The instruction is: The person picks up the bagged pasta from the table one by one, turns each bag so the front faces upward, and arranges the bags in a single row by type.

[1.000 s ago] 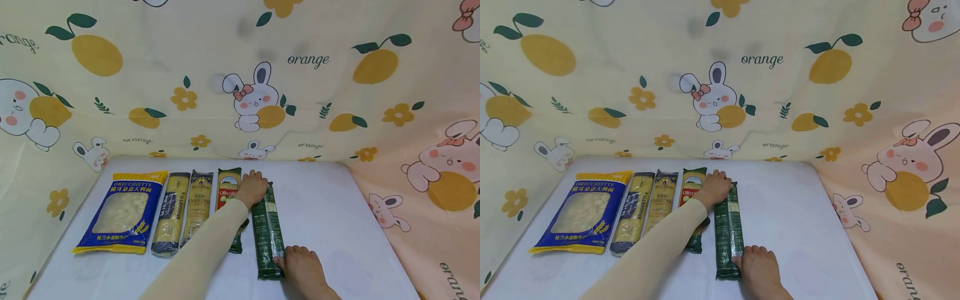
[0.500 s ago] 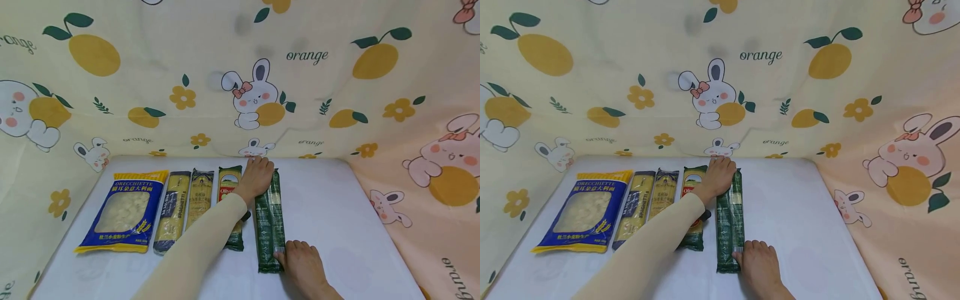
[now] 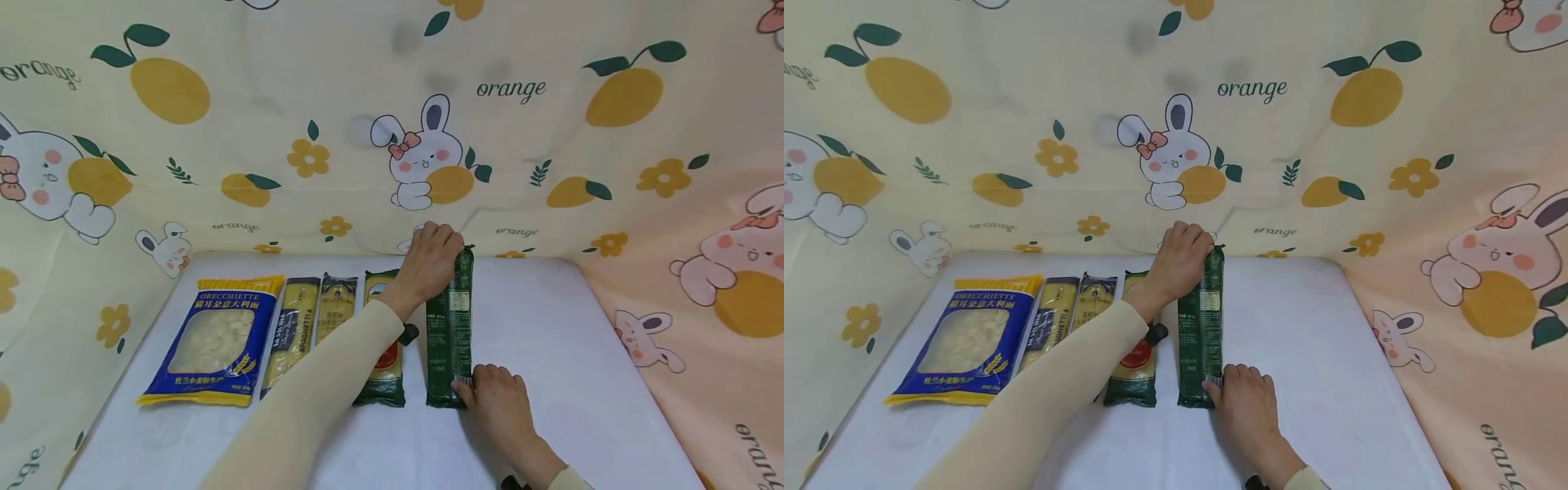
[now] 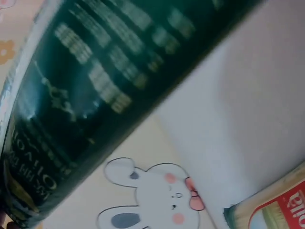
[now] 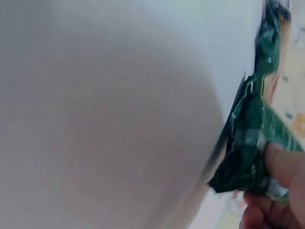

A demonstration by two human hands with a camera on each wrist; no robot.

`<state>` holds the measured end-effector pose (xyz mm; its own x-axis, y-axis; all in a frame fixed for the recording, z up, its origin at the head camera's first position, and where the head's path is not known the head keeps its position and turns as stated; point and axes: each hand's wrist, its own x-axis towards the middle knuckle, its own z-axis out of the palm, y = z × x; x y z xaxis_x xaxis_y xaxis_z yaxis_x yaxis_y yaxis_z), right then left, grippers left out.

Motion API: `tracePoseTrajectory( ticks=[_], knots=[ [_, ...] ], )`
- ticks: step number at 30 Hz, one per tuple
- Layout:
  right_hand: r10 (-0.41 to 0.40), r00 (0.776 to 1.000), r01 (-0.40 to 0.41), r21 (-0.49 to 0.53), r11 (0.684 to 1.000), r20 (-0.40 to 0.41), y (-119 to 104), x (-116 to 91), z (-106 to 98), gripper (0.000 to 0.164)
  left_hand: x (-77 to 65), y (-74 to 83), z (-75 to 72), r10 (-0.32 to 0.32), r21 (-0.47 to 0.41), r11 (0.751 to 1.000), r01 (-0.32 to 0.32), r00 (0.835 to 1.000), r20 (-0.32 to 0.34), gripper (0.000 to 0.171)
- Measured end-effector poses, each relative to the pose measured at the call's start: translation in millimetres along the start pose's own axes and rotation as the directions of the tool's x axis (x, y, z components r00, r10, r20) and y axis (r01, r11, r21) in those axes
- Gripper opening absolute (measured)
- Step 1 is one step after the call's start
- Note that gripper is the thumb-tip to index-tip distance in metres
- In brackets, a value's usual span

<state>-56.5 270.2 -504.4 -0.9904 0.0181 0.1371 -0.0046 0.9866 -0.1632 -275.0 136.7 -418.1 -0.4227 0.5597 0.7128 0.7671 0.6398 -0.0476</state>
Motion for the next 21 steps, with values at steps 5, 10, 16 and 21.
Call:
tracePoseTrajectory(
  ticks=[5, 10, 16, 21],
  knots=[
    [0.033, 0.990, -0.057, 0.175, 0.983, 0.137, 12, 15, 0, 0.040, 4.8, 1.2, -13.0, -0.006, -0.057, 0.998, 0.006, 1.000, -0.002, 0.029],
    [-0.068, 0.996, 0.054, 0.202, 0.978, 0.063, 14, 22, -2, 0.034, 8.2, -0.2, -26.7, -0.031, -0.105, 0.994, 0.034, 0.999, 0.030, 0.025],
    [-0.221, 0.909, 0.216, -0.052, 0.975, -0.354, 9, 24, -2, 0.031, 19.6, -1.9, -49.6, -0.058, -0.163, 0.985, 0.055, 0.998, -0.011, 0.022],
    [-0.262, 0.857, 0.207, -0.170, 0.964, -0.445, 2, 22, 5, 0.027, 17.6, 4.6, -58.8, -0.050, -0.117, 0.992, 0.055, 0.998, 0.046, 0.025]
  ],
)
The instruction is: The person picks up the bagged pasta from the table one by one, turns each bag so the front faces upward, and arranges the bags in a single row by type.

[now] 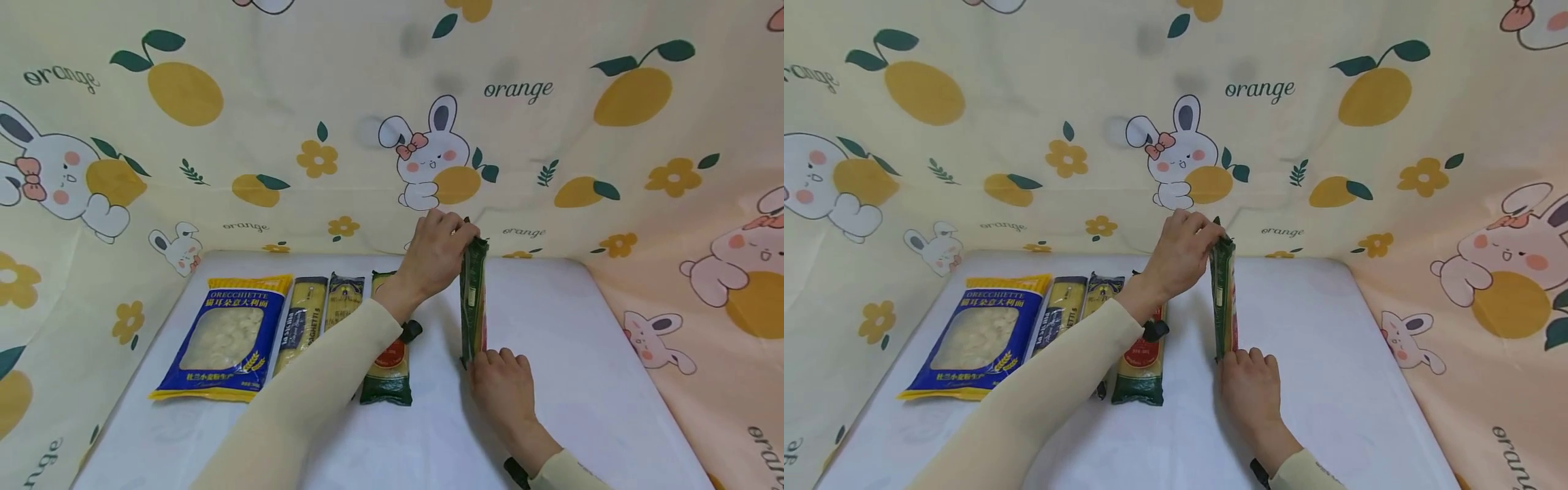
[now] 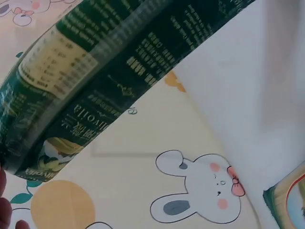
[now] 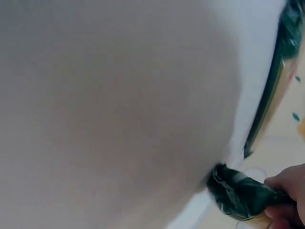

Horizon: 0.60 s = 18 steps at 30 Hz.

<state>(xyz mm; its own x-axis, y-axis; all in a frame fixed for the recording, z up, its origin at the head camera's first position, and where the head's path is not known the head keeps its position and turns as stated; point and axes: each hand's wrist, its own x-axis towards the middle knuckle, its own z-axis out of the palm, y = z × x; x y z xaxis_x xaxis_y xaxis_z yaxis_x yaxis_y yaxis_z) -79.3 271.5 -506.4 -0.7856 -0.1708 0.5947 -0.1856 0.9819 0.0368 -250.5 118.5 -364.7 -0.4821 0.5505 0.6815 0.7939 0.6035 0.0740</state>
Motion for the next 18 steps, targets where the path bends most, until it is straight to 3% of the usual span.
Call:
tracePoseTrajectory(
  ticks=[5, 12, 18],
  knots=[
    [-0.018, 1.000, 0.018, -0.029, 0.999, -0.011, -7, -2, 3, 0.029, -5.8, 4.0, -0.3, -0.025, 0.032, 0.999, 0.025, 1.000, 0.004, 0.024],
    [0.015, 0.999, -0.014, -0.036, 0.999, 0.045, -14, -4, 2, 0.032, -8.0, 14.1, -6.3, -0.094, -0.041, 0.994, 0.097, 0.993, 0.064, 0.031],
    [0.008, 0.996, -0.005, -0.040, 0.999, 0.084, -23, -4, 5, 0.035, -9.7, 20.0, -3.6, -0.096, 0.117, 0.989, 0.090, 0.994, 0.045, 0.044]
  ],
)
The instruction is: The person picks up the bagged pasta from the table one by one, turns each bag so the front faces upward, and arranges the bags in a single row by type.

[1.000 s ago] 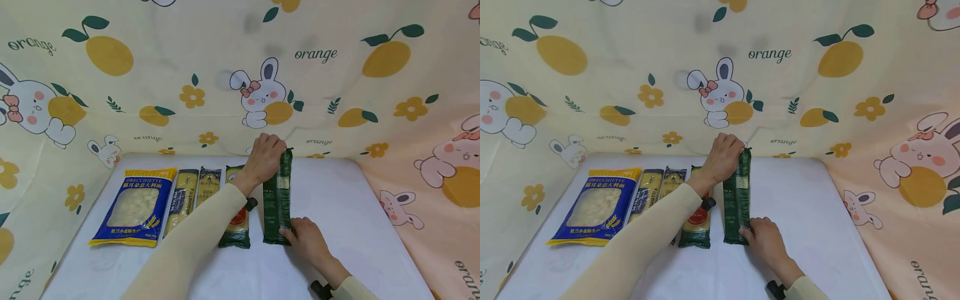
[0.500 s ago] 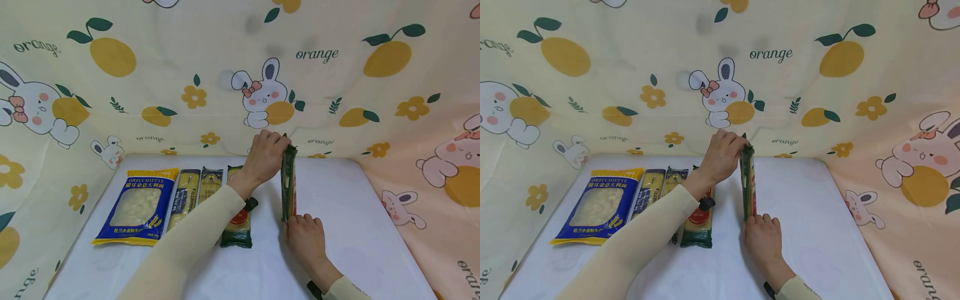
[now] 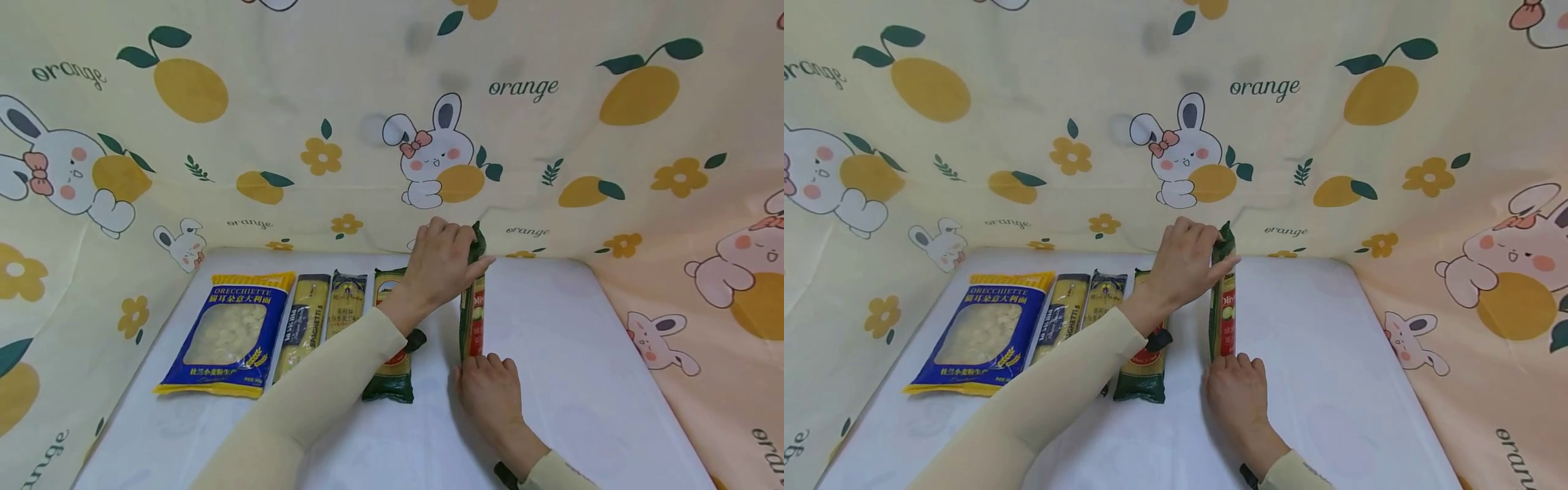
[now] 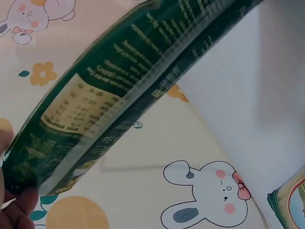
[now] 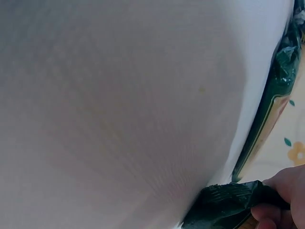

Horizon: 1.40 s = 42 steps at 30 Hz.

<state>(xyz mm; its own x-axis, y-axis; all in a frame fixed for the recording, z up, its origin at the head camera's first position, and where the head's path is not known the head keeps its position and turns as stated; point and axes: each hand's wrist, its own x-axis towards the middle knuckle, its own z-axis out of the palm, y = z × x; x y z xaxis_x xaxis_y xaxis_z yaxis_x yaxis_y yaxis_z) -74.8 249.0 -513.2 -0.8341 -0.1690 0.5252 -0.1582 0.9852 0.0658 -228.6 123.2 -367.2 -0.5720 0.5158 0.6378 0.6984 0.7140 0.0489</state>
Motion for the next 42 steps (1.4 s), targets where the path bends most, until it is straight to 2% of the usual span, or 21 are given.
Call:
tracePoseTrajectory(
  ticks=[6, 9, 12, 14, 17, 18, 21, 23, 25, 29, 32, 38, 42],
  knots=[
    [0.012, 0.998, -0.011, -0.020, 1.000, 0.065, -4, 0, -2, 0.040, -2.2, -2.3, 3.6, 0.051, 0.122, 0.992, -0.044, 0.997, -0.050, 0.027],
    [-0.004, 0.997, 0.005, -0.012, 1.000, 0.080, -4, -1, -4, 0.044, -4.3, -7.0, 6.2, 0.060, 0.140, 0.989, -0.051, 0.997, -0.057, 0.021],
    [-0.020, 0.998, 0.018, 0.029, 0.999, 0.059, -1, -1, -5, 0.040, -6.7, -14.9, 8.0, 0.055, 0.106, 0.993, -0.050, 0.997, -0.051, 0.018],
    [-0.008, 0.998, 0.005, 0.061, 0.998, 0.060, 4, -2, -5, 0.036, -8.9, -22.9, 8.0, 0.054, 0.052, 0.997, -0.052, 0.998, -0.033, 0.018],
    [0.048, 0.993, -0.057, 0.084, 0.995, 0.104, 15, -1, -5, 0.035, -12.7, -37.4, 7.8, 0.011, -0.137, 0.990, -0.008, 1.000, 0.022, 0.017],
    [0.071, 0.989, -0.081, 0.080, 0.993, 0.127, 19, -1, -5, 0.036, -14.4, -42.5, 7.8, -0.009, -0.202, 0.979, 0.017, 0.999, 0.042, 0.017],
    [0.113, 0.978, -0.129, 0.080, 0.988, 0.178, 31, 3, -3, 0.038, -19.9, -56.4, 10.2, -0.074, -0.366, 0.925, 0.102, 0.993, 0.092, 0.018],
    [0.106, 0.974, -0.126, 0.094, 0.988, 0.200, 36, 6, -1, 0.039, -23.8, -63.1, 11.9, -0.084, -0.406, 0.906, 0.118, 0.991, 0.101, 0.018],
    [0.068, 0.975, -0.094, 0.118, 0.989, 0.211, 39, 10, 1, 0.040, -26.6, -66.9, 13.6, -0.075, -0.417, 0.902, 0.110, 0.992, 0.099, 0.018],
    [-0.024, 0.976, -0.009, 0.152, 0.988, 0.214, 40, 18, 3, 0.039, -29.7, -68.5, 15.8, -0.054, -0.403, 0.911, 0.088, 0.994, 0.096, 0.018],
    [-0.075, 0.976, 0.042, 0.163, 0.986, 0.205, 39, 20, 3, 0.034, -30.3, -66.9, 16.8, -0.069, -0.365, 0.925, 0.102, 0.992, 0.103, 0.018],
    [-0.158, 0.971, 0.135, 0.133, 0.982, 0.179, 37, 19, 7, 0.023, -30.1, -63.9, 19.2, -0.123, -0.235, 0.960, 0.149, 0.985, 0.121, 0.018],
    [-0.184, 0.967, 0.173, 0.077, 0.982, 0.177, 35, 19, 11, 0.021, -32.8, -63.8, 23.7, -0.153, -0.103, 0.981, 0.164, 0.982, 0.107, 0.022]
  ],
)
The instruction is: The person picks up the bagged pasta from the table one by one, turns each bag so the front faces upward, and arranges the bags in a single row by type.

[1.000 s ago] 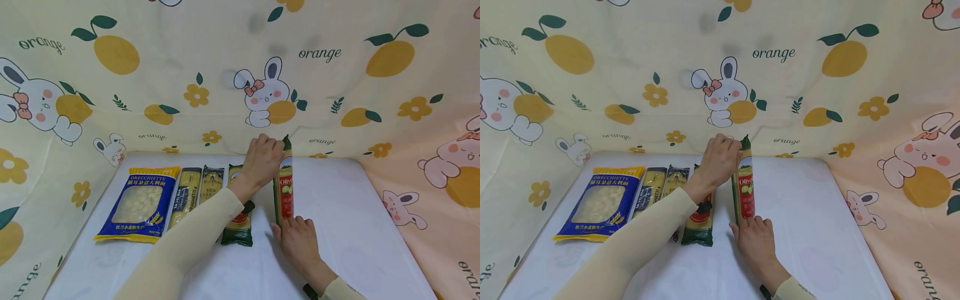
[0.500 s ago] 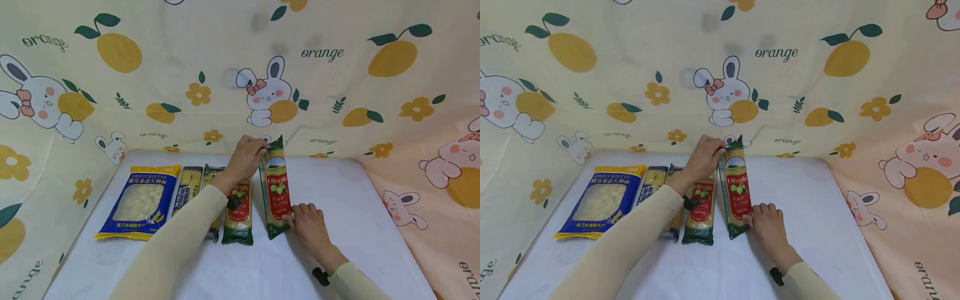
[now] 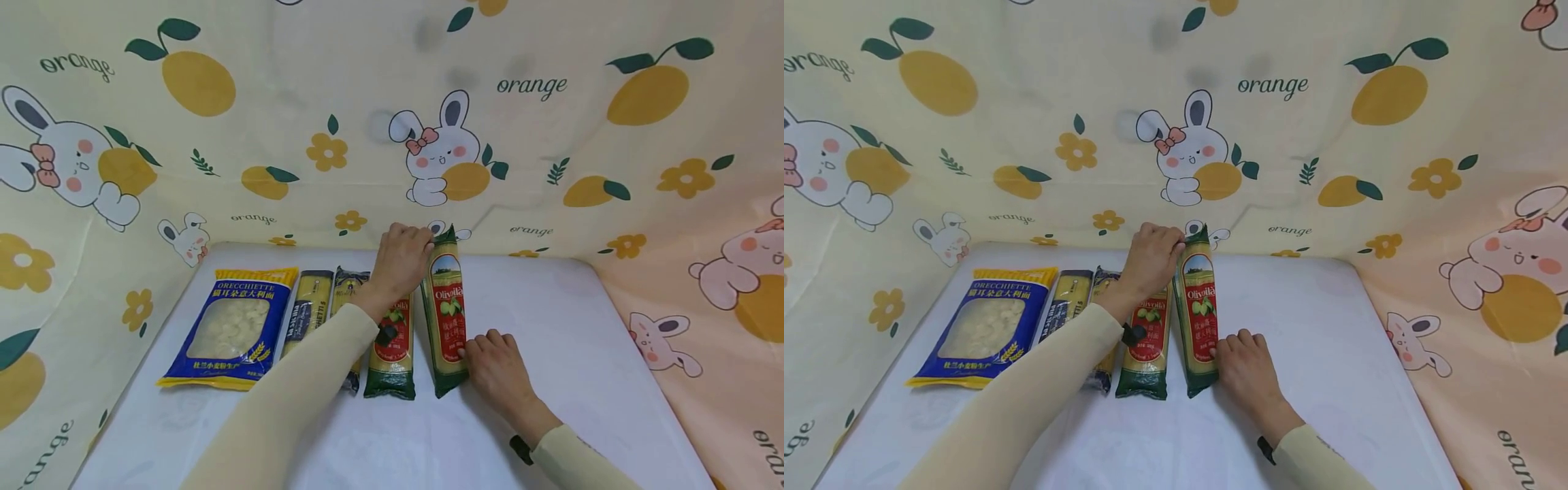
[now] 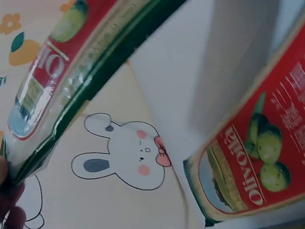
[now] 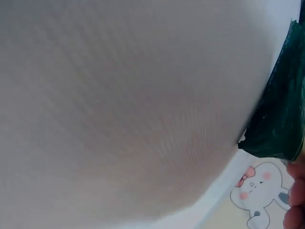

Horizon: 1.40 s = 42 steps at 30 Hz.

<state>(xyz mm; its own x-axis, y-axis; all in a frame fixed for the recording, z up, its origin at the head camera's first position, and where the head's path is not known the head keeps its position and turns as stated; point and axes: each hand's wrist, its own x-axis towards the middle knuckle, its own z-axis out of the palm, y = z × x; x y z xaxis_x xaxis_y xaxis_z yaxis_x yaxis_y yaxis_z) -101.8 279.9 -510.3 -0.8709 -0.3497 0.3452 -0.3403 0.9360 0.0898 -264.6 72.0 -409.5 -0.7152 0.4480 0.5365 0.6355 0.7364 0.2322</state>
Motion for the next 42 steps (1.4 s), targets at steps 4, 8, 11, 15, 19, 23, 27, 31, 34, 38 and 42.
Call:
tracePoseTrajectory(
  ticks=[4, 8, 11, 15, 19, 23, 27, 31, 34, 38, 42],
  knots=[
    [-0.013, 1.000, 0.014, -0.040, 0.999, 0.017, -2, -4, -2, 0.020, -3.3, -1.9, 6.0, 0.006, 0.106, 0.994, -0.004, 1.000, -0.025, 0.023],
    [-0.031, 0.999, 0.032, -0.049, 0.998, 0.014, -7, -10, -10, 0.015, -4.7, -5.1, 14.2, 0.009, 0.156, 0.988, -0.012, 1.000, 0.020, 0.020],
    [-0.047, 0.998, 0.046, -0.020, 0.999, -0.031, -13, -13, -17, 0.015, -5.5, -7.6, 22.1, -0.003, 0.187, 0.982, -0.014, 0.996, 0.089, 0.021],
    [-0.062, 0.993, 0.064, 0.011, 0.998, -0.097, -20, -15, -22, 0.020, -7.1, -7.9, 34.0, -0.032, 0.249, 0.968, -0.016, 0.981, 0.190, 0.027],
    [-0.069, 0.989, 0.072, 0.015, 0.997, -0.127, -24, -19, -22, 0.023, -10.4, -6.7, 46.7, -0.040, 0.289, 0.957, -0.036, 0.967, 0.251, 0.028],
    [-0.063, 0.988, 0.065, 0.008, 0.998, -0.141, -24, -23, -20, 0.024, -12.6, -4.8, 57.9, -0.010, 0.307, 0.949, -0.078, 0.961, 0.275, 0.025],
    [-0.049, 0.990, 0.048, -0.009, 0.999, -0.134, -22, -27, -17, 0.024, -13.3, -2.6, 65.1, 0.018, 0.329, 0.937, -0.115, 0.959, 0.283, 0.023],
    [-0.034, 0.992, 0.031, -0.027, 0.999, -0.123, -22, -26, -11, 0.026, -11.5, -1.3, 69.3, 0.037, 0.332, 0.935, -0.129, 0.962, 0.271, 0.022],
    [-0.022, 0.991, 0.017, -0.039, 0.999, -0.132, -25, -23, -5, 0.027, -8.2, 0.3, 71.9, 0.039, 0.328, 0.936, -0.131, 0.961, 0.273, 0.023],
    [0.025, 0.995, -0.030, -0.045, 0.999, -0.099, -30, -14, 0, 0.025, -2.3, 3.1, 75.0, -0.007, 0.312, 0.946, -0.092, 0.953, 0.302, 0.027],
    [0.136, 0.990, -0.134, -0.063, 0.989, 0.038, -30, -7, -1, 0.029, -0.6, 7.7, 75.4, -0.060, 0.289, 0.956, -0.058, 0.921, 0.384, 0.029]
  ],
)
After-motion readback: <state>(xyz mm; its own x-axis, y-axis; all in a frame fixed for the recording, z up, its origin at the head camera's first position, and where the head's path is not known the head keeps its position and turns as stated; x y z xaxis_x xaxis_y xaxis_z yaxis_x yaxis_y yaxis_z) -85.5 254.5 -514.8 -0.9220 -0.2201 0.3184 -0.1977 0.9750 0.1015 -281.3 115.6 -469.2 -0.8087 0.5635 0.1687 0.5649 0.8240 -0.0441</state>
